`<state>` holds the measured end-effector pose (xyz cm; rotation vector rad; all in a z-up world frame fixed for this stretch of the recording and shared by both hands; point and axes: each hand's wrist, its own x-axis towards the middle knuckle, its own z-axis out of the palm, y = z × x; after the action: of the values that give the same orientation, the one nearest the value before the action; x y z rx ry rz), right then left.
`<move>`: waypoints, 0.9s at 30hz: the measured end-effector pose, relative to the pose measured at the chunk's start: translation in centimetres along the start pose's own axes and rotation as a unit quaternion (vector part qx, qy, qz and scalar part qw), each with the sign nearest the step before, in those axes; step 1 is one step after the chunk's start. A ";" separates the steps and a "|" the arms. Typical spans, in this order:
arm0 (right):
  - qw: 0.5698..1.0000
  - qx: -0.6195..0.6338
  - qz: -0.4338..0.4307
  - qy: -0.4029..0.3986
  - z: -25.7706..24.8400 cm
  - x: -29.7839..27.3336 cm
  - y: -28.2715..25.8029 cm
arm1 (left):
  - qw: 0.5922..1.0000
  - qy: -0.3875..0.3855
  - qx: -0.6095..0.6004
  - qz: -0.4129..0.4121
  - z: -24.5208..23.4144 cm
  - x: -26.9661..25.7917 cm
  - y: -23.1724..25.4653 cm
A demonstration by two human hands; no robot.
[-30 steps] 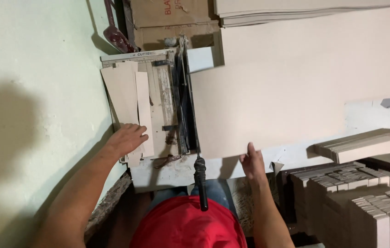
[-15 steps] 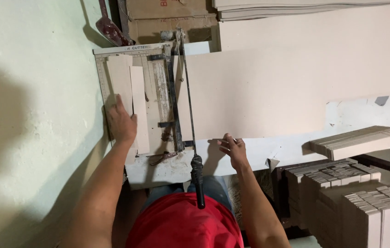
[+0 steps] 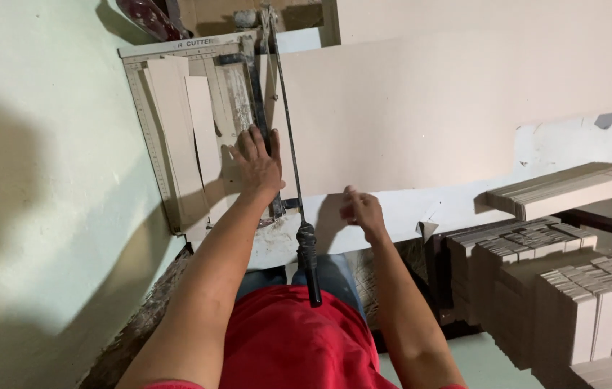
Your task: The person operates a manual paper cutter to trim large sheets of paper. They align the paper against the guide, pull down the cutting lever to slice the sheet, and then remove the cut pieces.
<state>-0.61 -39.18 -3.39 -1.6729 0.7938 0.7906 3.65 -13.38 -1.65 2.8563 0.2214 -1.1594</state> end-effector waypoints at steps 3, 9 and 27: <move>0.923 -0.378 -0.041 -0.063 0.9 -2.3 -2.2 | 0.998 -0.013 0.049 -0.032 -0.8 -0.1 0.3; 0.844 -0.505 -0.099 -0.149 7.1 -18.0 -4.9 | 0.997 -0.003 0.071 -0.041 3.0 2.9 0.2; 0.935 -0.294 -0.073 -0.186 2.2 -17.5 -7.5 | 0.977 -0.009 -0.055 0.207 4.8 -0.3 -1.3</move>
<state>-4.46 -33.48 14.54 -1.9823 0.1596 1.2763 -0.07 -12.64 -4.92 2.6155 -0.2902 -1.0470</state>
